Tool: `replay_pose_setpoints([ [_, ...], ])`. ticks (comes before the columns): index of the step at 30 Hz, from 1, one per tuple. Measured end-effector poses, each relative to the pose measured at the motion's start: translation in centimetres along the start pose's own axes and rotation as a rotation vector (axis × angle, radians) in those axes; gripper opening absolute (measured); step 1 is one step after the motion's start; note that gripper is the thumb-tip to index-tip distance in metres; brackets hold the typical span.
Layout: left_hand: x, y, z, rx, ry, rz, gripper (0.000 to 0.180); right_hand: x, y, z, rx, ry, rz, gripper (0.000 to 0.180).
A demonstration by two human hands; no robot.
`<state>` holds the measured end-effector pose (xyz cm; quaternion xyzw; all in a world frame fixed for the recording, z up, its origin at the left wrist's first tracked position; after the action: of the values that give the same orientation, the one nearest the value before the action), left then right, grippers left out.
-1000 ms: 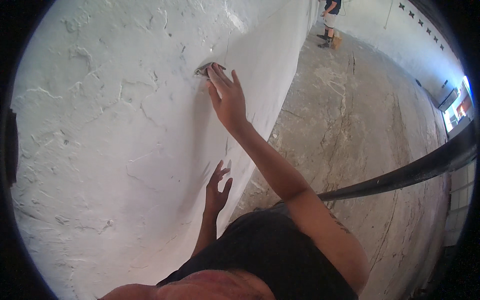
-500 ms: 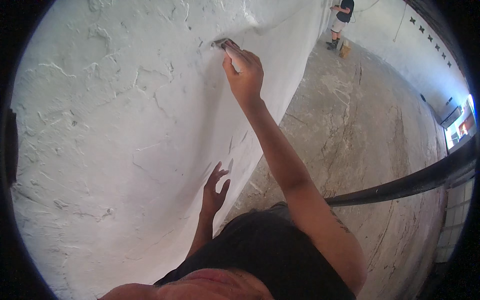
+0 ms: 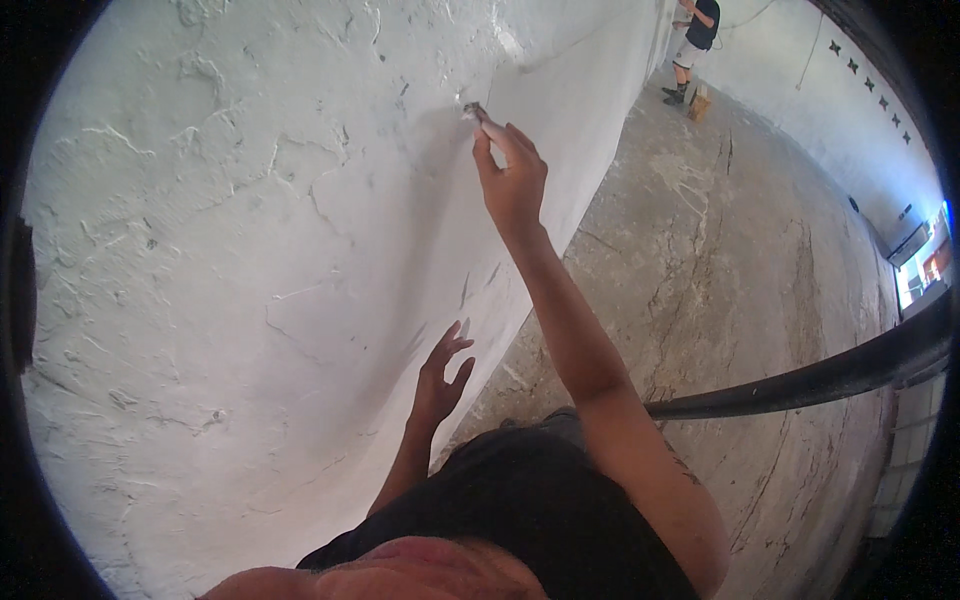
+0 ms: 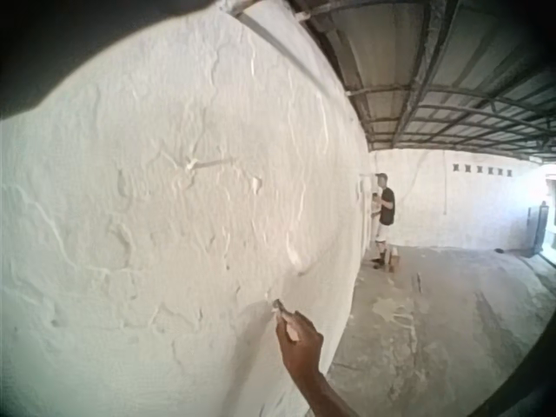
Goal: Patching and smoothing imperfections on a white wall using a putty knife and filler.
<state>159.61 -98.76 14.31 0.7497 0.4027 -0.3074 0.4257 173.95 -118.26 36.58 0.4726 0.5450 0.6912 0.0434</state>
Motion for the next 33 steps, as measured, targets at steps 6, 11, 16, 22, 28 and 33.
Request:
replay_pose_setpoints([
  [6,-0.2,-0.2,0.1,-0.012,0.021,0.003,0.031,-0.3,2.0,0.5,-0.068,0.091,-0.011,0.018],
  [11,-0.2,-0.7,-0.2,-0.006,0.02,-0.032,0.029,-0.3,0.6,1.8,-0.007,0.004,-0.101,0.017],
  [16,0.0,-1.1,-0.7,-0.07,0.049,-0.008,0.03,-4.0,-0.9,1.7,-0.048,0.045,0.051,0.018],
  [22,0.5,-1.6,-1.0,-0.09,0.063,0.0,0.03,-5.2,5.0,0.4,-0.155,0.104,0.119,0.023],
  [28,0.5,-1.5,-0.6,-0.089,0.007,-0.01,0.037,-3.6,4.0,3.6,0.072,0.16,-0.018,0.043],
  [33,-0.1,-0.6,0.1,-0.055,0.036,0.032,0.039,-4.4,5.7,3.8,0.155,0.2,0.001,0.057],
])
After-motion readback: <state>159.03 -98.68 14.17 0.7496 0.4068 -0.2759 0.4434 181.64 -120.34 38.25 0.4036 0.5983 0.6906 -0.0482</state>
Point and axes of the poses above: each hand's wrist, its own y-axis towards the middle knuckle, its own z-axis out of the palm, x = y × z, the point moved 7 cm from there along y, towards the middle knuckle, and after that the axes turned 9 degrees about z, right-handed, at the moved point
